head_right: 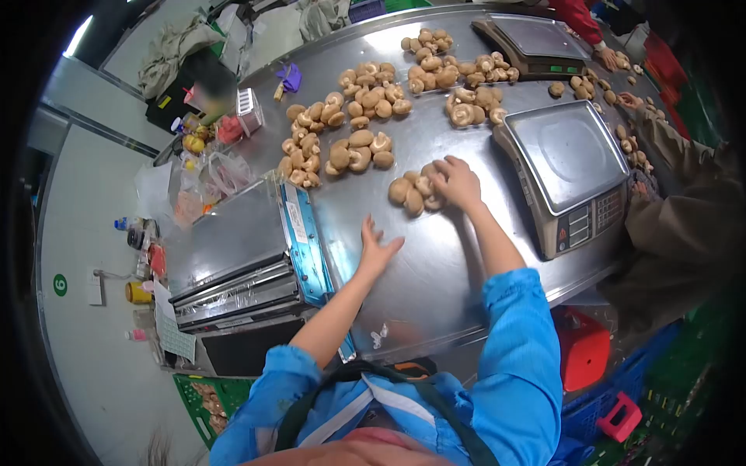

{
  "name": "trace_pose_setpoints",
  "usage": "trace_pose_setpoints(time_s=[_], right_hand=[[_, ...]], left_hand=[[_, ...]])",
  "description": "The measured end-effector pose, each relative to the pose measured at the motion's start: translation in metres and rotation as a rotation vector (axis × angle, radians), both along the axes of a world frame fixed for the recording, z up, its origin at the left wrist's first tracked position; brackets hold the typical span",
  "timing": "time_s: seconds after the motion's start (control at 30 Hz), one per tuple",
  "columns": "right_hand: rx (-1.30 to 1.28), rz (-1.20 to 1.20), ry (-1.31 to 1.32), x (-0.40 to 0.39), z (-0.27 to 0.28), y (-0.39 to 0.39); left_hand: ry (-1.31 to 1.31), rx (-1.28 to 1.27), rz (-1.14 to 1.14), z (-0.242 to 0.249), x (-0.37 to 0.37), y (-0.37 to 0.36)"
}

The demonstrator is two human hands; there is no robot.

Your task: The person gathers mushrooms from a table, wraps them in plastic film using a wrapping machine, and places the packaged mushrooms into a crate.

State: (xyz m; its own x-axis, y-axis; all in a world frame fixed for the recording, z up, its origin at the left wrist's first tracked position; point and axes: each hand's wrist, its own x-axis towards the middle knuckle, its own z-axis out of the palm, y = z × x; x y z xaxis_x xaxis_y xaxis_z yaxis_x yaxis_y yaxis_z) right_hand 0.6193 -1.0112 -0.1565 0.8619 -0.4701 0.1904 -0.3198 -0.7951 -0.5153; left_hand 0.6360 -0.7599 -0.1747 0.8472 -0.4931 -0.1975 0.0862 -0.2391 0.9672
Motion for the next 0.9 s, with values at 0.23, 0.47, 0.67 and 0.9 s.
trace_pose_setpoints(time_s=[0.23, 0.47, 0.67, 0.9], right_hand=[[-0.081, -0.075, -0.015, -0.071, 0.005, 0.079], [0.511, -0.241, -0.277, -0.089, -0.056, 0.052], [0.569, -0.117, -0.437, -0.072, 0.009, 0.082], [0.657, 0.022, -0.581, 0.047, 0.110, 0.214]], left_hand=[[-0.281, 0.190, -0.103, -0.019, 0.003, -0.025], [-0.317, 0.293, -0.086, -0.019, 0.010, -0.044], [-0.354, 0.085, -0.023, 0.047, 0.015, -0.023], [-0.679, 0.137, 0.178, 0.166, 0.104, 0.133]])
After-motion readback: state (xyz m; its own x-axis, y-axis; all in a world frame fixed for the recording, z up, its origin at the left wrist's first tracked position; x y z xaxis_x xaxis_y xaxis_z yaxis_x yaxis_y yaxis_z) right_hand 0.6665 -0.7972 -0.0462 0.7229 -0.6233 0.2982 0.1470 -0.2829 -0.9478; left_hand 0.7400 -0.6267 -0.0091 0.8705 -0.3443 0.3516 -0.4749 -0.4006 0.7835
